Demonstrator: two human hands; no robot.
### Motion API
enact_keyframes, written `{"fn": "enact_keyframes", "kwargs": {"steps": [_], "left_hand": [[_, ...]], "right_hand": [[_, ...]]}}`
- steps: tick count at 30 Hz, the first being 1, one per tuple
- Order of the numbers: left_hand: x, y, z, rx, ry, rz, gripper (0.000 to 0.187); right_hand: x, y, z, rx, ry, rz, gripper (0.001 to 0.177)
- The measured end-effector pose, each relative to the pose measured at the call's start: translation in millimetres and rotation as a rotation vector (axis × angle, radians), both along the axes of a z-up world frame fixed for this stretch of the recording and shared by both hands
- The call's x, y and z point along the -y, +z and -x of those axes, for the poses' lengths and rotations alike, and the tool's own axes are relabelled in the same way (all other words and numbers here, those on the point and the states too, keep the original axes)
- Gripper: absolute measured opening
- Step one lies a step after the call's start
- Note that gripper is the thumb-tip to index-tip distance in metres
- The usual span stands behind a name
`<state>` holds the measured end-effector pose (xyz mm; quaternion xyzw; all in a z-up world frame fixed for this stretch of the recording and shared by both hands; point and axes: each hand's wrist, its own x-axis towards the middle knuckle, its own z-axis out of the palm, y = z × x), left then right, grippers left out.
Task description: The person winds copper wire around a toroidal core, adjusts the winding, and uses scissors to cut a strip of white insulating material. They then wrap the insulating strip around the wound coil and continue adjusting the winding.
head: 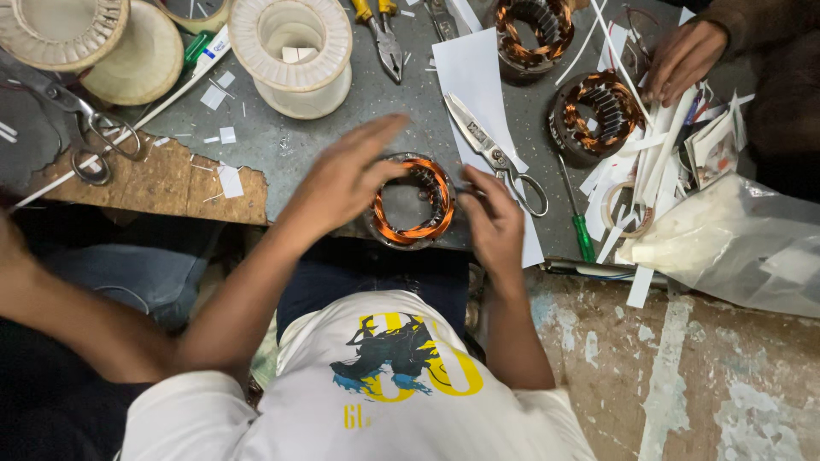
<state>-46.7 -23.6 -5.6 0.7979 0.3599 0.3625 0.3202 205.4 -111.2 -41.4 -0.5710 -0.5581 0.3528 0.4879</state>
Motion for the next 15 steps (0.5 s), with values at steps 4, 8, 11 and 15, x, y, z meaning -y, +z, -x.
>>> {"fn": "enact_keyframes", "kwargs": {"steps": [4,8,11,15], "left_hand": [[22.9,-3.2,44.0,0.015,-0.036,0.284,0.109],[37.7,-30.7,40.9,-0.124,-0.058,0.065,0.108],[37.9,-32.0,31.8,-0.042,0.014,0.112,0.094],[37.1,-9.6,23.5,0.039,0.095,0.155,0.071]], "right_hand": [[18.9,5.0,-17.6,0.133,0.092,0.058,0.069],[20.3,2.6,-14.4,0.529,0.232,-0.096,0.093],[14.9,-0.8,-5.7,0.506,0.185,-0.116,0.088],[6.7,-8.1,-13.2,0.163,0.094,0.064,0.073]]}}
